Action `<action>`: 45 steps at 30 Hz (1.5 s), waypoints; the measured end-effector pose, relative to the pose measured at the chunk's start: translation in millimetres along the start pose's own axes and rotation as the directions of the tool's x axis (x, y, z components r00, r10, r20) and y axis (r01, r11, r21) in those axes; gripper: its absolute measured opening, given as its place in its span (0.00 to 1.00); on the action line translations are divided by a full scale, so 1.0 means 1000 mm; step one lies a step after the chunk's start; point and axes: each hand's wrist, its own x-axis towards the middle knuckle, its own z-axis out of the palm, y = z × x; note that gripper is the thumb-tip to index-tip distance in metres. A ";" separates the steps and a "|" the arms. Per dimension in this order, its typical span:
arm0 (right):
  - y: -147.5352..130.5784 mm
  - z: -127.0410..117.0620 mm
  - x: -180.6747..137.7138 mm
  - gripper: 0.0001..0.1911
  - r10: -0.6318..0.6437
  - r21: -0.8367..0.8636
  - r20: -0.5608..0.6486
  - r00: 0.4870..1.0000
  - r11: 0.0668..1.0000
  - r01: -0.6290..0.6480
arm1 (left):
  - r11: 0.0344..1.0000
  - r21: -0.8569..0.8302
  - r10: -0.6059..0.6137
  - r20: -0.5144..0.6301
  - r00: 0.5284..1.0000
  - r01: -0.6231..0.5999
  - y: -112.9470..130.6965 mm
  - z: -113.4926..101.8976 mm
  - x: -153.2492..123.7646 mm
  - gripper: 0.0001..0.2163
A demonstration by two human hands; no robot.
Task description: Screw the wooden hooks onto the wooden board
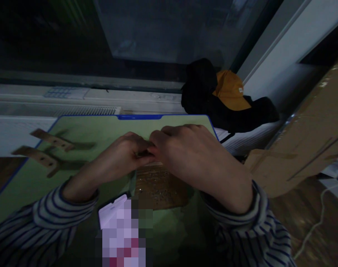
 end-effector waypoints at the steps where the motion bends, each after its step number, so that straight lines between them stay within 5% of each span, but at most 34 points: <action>1: 0.000 0.000 0.000 0.12 -0.009 0.009 -0.004 1.000 1.000 0.009 | 1.000 0.015 0.002 -0.018 1.000 -0.002 0.000 0.001 0.000 0.09; 9: 0.003 -0.004 -0.011 0.15 -0.087 0.057 -0.100 0.991 0.994 0.093 | 0.997 0.071 0.038 -0.037 0.999 -0.035 -0.002 0.001 0.000 0.08; 29: 0.002 -0.009 -0.009 0.12 -0.049 0.086 0.012 0.999 0.995 0.048 | 1.000 0.021 0.010 0.007 1.000 -0.010 0.000 0.001 0.001 0.08; 45: 0.002 -0.007 -0.010 0.12 -0.050 0.096 -0.008 0.999 0.994 0.051 | 0.999 0.040 0.008 0.004 1.000 -0.008 -0.001 0.001 0.000 0.08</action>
